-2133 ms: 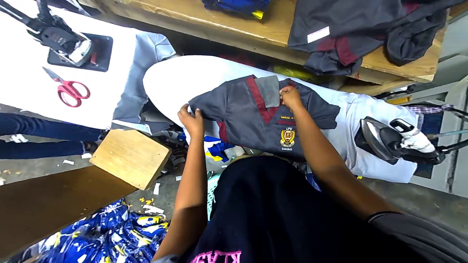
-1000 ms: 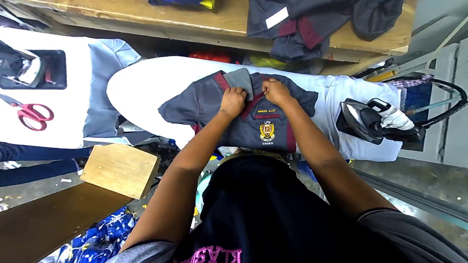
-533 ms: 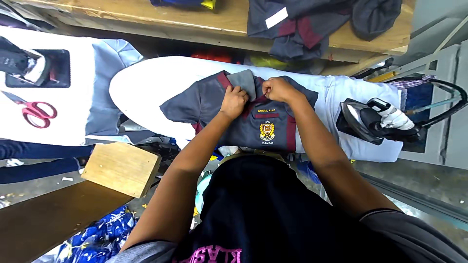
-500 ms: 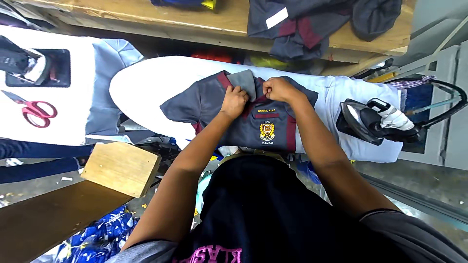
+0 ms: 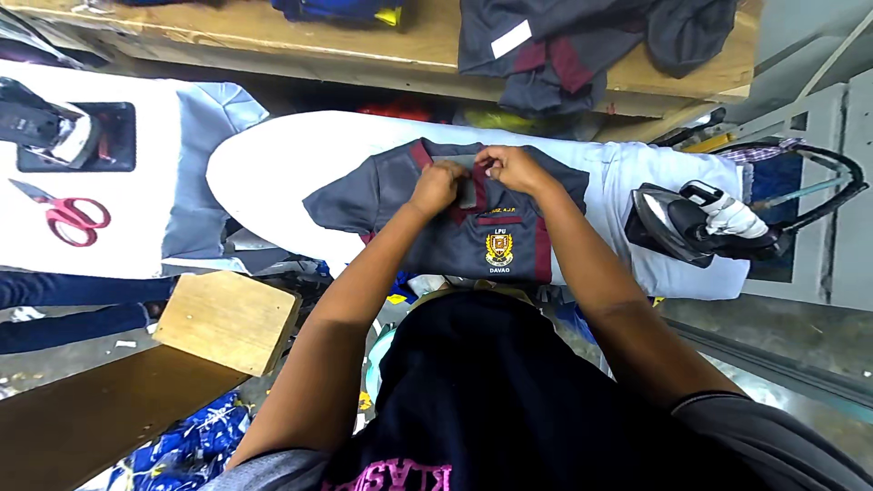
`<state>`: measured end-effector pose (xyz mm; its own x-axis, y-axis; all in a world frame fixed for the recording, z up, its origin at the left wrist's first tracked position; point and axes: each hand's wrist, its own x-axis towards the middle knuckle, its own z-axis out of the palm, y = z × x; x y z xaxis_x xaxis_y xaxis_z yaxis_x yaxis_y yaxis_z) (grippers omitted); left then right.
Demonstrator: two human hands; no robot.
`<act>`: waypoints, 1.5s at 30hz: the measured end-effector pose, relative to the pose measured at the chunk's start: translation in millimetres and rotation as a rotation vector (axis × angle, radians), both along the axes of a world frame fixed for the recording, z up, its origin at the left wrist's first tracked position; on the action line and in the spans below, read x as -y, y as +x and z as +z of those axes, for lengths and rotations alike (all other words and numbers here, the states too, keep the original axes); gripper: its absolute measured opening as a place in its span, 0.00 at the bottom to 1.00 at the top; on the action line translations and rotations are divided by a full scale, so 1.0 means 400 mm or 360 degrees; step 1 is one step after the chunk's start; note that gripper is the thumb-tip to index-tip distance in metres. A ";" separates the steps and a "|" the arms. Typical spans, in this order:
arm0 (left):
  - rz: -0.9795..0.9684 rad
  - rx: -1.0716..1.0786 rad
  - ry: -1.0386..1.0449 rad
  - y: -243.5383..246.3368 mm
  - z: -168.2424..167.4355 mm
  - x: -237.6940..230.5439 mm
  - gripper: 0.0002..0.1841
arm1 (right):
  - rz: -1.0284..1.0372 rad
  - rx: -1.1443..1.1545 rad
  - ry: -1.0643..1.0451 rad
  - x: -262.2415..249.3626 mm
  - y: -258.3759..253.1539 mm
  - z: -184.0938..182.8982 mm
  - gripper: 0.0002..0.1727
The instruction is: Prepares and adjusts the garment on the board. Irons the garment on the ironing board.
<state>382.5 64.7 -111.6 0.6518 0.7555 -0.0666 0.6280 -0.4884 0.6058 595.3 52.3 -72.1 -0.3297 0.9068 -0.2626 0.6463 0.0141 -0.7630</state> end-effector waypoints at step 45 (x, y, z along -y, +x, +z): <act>0.0109 -0.0435 -0.0544 0.214 -0.035 -0.210 0.19 | -0.1922 -0.0060 0.0493 0.199 0.298 -0.221 0.11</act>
<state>467.9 148.7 -125.6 0.5247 0.7010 -0.4830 0.8115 -0.2404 0.5326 714.5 -27.3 -160.6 0.7539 0.6569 0.0078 0.3491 -0.3906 -0.8518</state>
